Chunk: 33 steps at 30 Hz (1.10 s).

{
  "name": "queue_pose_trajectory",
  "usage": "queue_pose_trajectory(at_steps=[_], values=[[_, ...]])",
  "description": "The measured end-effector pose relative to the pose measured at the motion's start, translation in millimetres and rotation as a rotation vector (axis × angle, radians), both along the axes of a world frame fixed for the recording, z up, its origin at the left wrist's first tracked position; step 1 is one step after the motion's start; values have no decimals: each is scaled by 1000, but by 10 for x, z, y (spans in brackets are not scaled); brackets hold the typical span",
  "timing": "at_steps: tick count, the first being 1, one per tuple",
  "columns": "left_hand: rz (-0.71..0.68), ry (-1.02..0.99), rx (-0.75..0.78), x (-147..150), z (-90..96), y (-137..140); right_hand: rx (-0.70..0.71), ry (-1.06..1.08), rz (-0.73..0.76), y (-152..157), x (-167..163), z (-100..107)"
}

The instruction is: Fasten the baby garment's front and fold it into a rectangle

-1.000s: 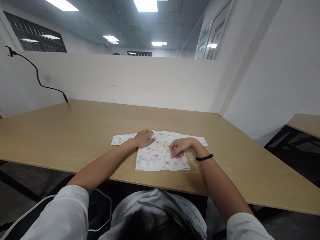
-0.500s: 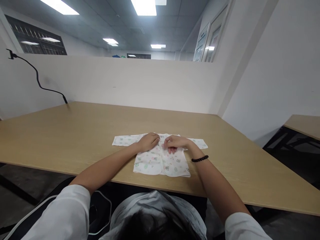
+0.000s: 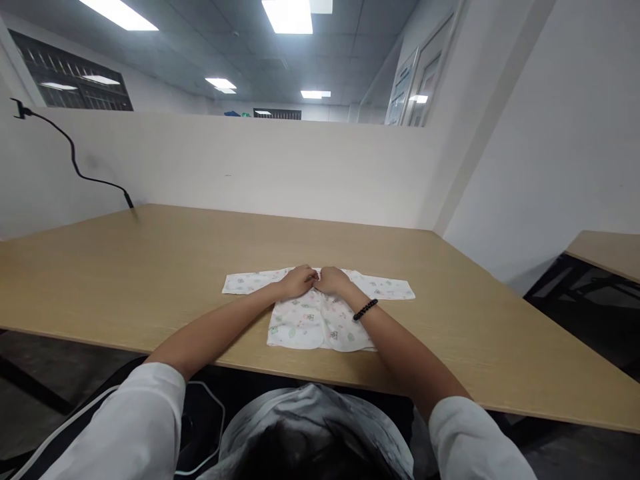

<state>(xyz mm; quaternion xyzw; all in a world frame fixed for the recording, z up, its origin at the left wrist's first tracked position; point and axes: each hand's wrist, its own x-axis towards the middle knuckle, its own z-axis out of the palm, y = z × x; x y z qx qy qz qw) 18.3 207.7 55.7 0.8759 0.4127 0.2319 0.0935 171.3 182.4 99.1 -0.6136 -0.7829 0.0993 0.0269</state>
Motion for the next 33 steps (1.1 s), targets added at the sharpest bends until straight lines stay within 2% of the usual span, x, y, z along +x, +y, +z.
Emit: queue_pose_trajectory(at_steps=[3,7,10,17,26,33], values=[[1,-46,-4,-8,0,-36,105,63,-119,-68,-44,-98],[14,-87,32,-10,-6,-89,137,133,-195,-125,-31,-175],[31,-109,20,-6,-19,-119,125,221,-173,-102,29,-162],[51,-161,-101,-13,-21,-135,-9,419,-100,-30,186,-157],[70,-221,-115,26,-33,-166,111,421,-181,-74,125,-268],[158,-174,-70,36,-39,-127,84,443,-169,-64,123,-275]])
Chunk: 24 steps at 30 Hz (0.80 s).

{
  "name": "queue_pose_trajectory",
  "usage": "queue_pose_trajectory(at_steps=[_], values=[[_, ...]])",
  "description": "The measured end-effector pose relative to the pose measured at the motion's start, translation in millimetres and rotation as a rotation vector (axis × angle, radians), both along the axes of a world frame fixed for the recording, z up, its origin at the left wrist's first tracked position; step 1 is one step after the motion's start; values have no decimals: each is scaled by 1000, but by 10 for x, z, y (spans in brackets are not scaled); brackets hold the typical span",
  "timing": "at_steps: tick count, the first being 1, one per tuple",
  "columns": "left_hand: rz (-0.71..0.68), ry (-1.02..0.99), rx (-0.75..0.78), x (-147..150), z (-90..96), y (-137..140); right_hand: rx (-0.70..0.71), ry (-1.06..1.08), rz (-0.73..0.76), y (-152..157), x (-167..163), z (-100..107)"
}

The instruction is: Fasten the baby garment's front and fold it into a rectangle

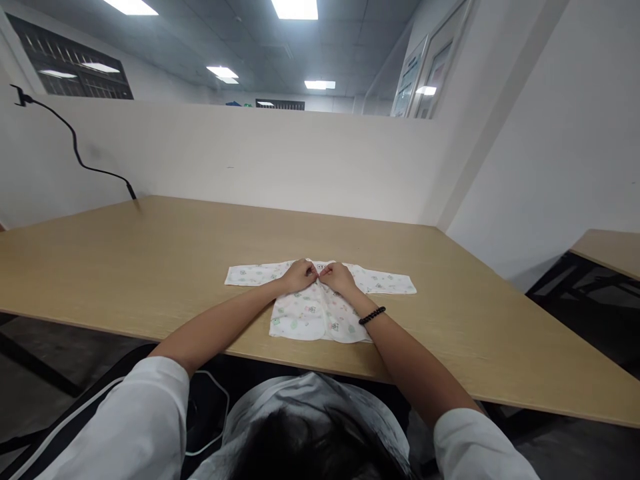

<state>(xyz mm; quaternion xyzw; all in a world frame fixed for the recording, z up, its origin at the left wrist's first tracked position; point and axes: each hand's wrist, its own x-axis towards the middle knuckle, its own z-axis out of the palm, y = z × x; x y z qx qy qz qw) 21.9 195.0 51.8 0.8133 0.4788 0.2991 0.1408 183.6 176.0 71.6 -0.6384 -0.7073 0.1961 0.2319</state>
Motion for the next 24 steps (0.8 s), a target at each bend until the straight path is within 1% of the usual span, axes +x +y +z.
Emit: queue_pose_trajectory(at_steps=[5,12,18,24], values=[[36,43,-21,-4,18,5,-15,-17,-7,-2,-15,4],[56,78,-14,-12,17,34,-53,-17,47,16,-1,12],[50,69,-14,-18,5,27,1,-4,25,16,-6,-3],[81,79,12,0,-31,39,35,25,-41,-2,-23,-8]])
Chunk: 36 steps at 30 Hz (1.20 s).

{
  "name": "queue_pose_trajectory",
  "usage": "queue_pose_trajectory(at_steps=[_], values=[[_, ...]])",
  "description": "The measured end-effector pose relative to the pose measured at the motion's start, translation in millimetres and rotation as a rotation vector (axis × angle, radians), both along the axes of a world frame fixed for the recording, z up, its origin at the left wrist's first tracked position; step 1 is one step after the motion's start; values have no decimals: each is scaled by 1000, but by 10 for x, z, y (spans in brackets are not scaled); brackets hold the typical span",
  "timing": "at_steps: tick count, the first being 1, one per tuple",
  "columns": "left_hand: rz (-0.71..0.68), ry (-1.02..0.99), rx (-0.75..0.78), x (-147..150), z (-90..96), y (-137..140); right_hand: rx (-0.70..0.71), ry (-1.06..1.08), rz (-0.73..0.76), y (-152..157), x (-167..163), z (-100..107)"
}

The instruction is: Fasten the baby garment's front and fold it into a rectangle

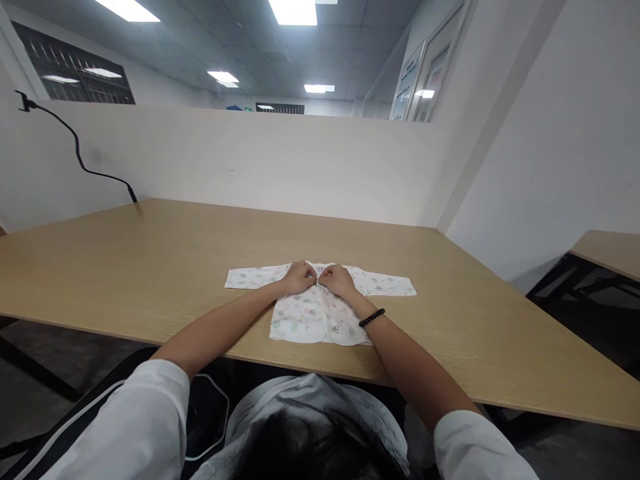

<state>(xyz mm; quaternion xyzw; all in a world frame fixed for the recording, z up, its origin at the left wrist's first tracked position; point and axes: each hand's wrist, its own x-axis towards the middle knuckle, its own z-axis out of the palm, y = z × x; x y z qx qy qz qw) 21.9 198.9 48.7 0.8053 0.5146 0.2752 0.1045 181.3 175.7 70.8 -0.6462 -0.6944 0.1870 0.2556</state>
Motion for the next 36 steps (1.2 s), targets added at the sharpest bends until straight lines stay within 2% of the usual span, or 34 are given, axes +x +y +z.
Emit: queue_pose_trajectory(at_steps=[10,21,27,36], values=[[-8,-6,14,19,18,-20,-8,10,-31,-19,-8,27],[-65,-4,8,3,-11,16,-25,-85,30,-102,-39,102],[-45,-6,26,13,-32,48,-10,-106,61,-104,-30,102],[-12,17,35,17,-58,64,-3,-125,24,-35,-46,50]])
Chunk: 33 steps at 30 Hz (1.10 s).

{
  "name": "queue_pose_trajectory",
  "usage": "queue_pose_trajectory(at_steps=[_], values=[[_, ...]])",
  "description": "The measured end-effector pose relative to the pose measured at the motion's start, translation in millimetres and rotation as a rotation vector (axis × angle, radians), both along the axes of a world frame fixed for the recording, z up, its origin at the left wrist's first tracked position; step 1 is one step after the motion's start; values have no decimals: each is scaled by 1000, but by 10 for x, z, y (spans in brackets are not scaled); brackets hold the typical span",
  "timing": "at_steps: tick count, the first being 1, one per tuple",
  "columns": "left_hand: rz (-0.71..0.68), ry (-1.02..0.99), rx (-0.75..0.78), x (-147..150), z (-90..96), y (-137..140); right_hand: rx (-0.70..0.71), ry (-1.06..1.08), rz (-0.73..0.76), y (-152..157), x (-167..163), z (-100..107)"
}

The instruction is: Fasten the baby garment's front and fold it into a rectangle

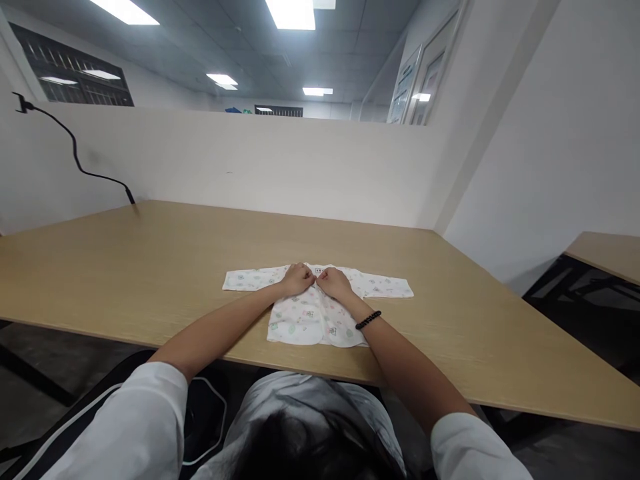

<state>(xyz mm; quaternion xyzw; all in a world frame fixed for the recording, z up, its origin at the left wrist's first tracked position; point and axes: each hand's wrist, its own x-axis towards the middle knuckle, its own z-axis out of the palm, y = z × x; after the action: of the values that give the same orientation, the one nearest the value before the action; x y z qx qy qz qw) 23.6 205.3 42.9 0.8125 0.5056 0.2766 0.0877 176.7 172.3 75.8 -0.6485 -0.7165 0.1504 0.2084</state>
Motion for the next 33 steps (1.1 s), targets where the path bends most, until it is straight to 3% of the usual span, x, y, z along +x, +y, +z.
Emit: queue_pose_trajectory(at_steps=[12,18,23,28,33], values=[[23,-7,-6,-2,53,-68,2,159,-40,111,112,-42],[3,-23,-11,-5,67,-93,-29,162,49,130,131,-51],[7,-11,-8,-8,70,-120,-94,298,147,188,164,-76],[-54,-5,35,-23,41,-132,-87,429,121,219,175,-112],[-117,1,100,-29,22,-123,-32,348,208,176,178,-89]])
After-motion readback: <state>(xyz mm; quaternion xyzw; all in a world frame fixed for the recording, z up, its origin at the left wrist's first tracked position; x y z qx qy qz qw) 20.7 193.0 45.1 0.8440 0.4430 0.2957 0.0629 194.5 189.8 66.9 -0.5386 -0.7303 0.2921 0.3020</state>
